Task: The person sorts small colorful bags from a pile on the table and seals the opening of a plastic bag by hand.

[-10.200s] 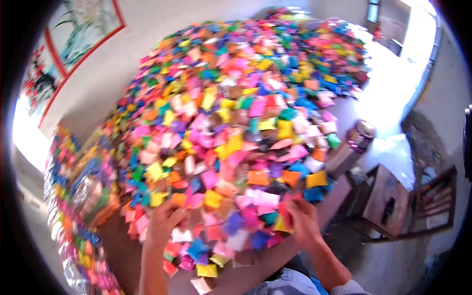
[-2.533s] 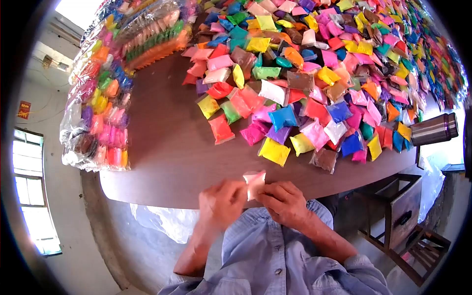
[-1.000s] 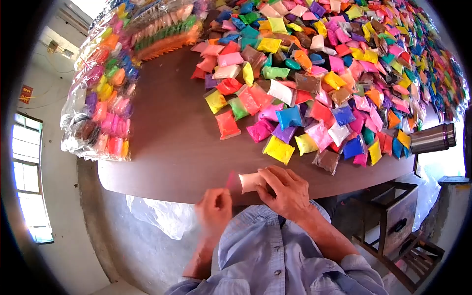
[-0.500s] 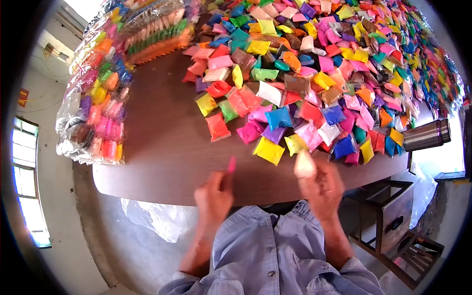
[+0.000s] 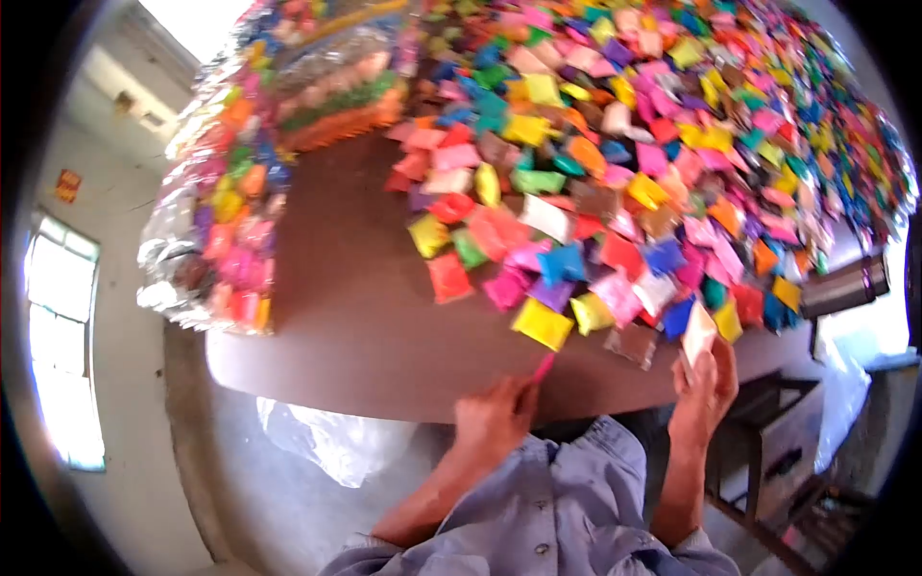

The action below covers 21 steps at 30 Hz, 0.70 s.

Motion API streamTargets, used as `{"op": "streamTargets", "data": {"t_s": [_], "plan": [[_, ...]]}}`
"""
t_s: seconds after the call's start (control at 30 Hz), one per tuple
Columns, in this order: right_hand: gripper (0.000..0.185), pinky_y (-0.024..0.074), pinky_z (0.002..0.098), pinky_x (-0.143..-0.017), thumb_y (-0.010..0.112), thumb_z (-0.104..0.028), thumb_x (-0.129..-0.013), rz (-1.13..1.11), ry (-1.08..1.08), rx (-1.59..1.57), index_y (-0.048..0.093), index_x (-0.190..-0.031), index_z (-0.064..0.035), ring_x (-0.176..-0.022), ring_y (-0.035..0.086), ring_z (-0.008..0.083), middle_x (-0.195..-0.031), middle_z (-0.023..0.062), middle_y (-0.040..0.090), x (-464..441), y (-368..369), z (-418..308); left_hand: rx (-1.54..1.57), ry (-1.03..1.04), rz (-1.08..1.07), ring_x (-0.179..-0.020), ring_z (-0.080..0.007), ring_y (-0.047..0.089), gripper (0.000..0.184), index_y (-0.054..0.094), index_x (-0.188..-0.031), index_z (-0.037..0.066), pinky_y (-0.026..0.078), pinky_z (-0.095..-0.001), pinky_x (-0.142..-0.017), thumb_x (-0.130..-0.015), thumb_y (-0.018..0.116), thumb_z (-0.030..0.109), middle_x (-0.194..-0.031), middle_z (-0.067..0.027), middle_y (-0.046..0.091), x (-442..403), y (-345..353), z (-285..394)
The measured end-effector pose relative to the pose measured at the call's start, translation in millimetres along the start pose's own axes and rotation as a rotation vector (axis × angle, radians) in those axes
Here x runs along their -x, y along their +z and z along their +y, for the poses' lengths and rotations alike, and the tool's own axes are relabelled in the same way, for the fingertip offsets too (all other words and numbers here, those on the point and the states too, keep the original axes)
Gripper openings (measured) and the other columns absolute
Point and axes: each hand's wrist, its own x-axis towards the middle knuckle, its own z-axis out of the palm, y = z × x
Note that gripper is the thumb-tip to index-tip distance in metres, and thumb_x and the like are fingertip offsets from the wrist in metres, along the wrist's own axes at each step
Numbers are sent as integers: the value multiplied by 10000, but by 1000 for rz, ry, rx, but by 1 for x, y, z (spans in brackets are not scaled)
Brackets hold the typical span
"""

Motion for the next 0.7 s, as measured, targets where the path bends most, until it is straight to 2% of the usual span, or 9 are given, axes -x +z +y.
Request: {"op": "streamTargets", "data": {"t_s": [0.07,0.17,0.2,0.27,0.37,0.47,0.53,0.6,0.7], "plan": [[394,392,202,-552,716,-309,-990,91,-38,-105,653,-1273,-42,-714,593,82,-985,39,681,3,21,2,-18,5,-266,-636,-334,667,122,706,-1016,137,540,-470,-545,-894,703,126,-725,-85,648,6,5,-1],[416,387,217,-541,719,-345,-983,-73,-68,-109,647,-1224,-14,-695,572,89,-960,53,671,6,33,-2,128,236,-332,-945,-309,665,367,694,-1255,172,547,-486,-728,-891,663,136,-979,-98,668,15,34,29],[424,357,223,-537,680,-402,-996,-173,-87,-57,648,-1210,-36,-660,517,88,-900,26,627,7,36,-5,255,263,-195,-855,-342,663,339,699,-1229,151,550,-490,-711,-896,646,113,-919,-119,657,17,49,36],[421,385,216,-532,685,-368,-998,-233,-91,-39,637,-1231,-20,-644,527,85,-863,31,638,15,45,-7,274,177,-370,-806,-370,671,342,693,-1220,129,549,-494,-679,-881,660,108,-885,-143,665,11,37,40],[414,421,205,-532,712,-317,-986,-373,-19,-54,625,-1256,-14,-654,555,83,-867,50,658,27,60,-18,210,90,-161,-777,-379,696,264,711,-1154,96,558,-483,-657,-895,698,145,-856,-161,694,4,4,15],[414,485,222,-532,778,-123,-916,-439,122,-46,612,-1278,-9,-728,616,104,-978,71,677,39,73,-9,194,-335,-93,-786,-358,736,163,759,-1019,97,583,-451,-670,-940,736,238,-872,-173,741,-2,-45,-16],[411,528,237,-626,806,21,-825,-517,120,-23,650,-1205,2,-833,625,120,-1096,76,653,45,87,-9,12,-330,85,-766,-368,734,127,757,-1003,119,580,-464,-652,-932,735,221,-871,-149,744,-2,-69,-55],[351,515,212,-725,814,47,-814,-617,-54,49,675,-1133,-3,-916,617,87,-1165,43,601,45,94,10,-311,-384,116,-779,-380,722,118,760,-1029,114,579,-447,-661,-924,710,133,-879,-149,739,-3,-94,-83],[359,491,205,-758,814,61,-808,-694,29,7,683,-1132,-19,-961,592,68,-1218,37,579,53,107,7,-462,-275,229,-830,-351,714,59,746,-949,112,564,-461,-715,-919,726,159,-892,-118,737,-8,-116,-111]]}}
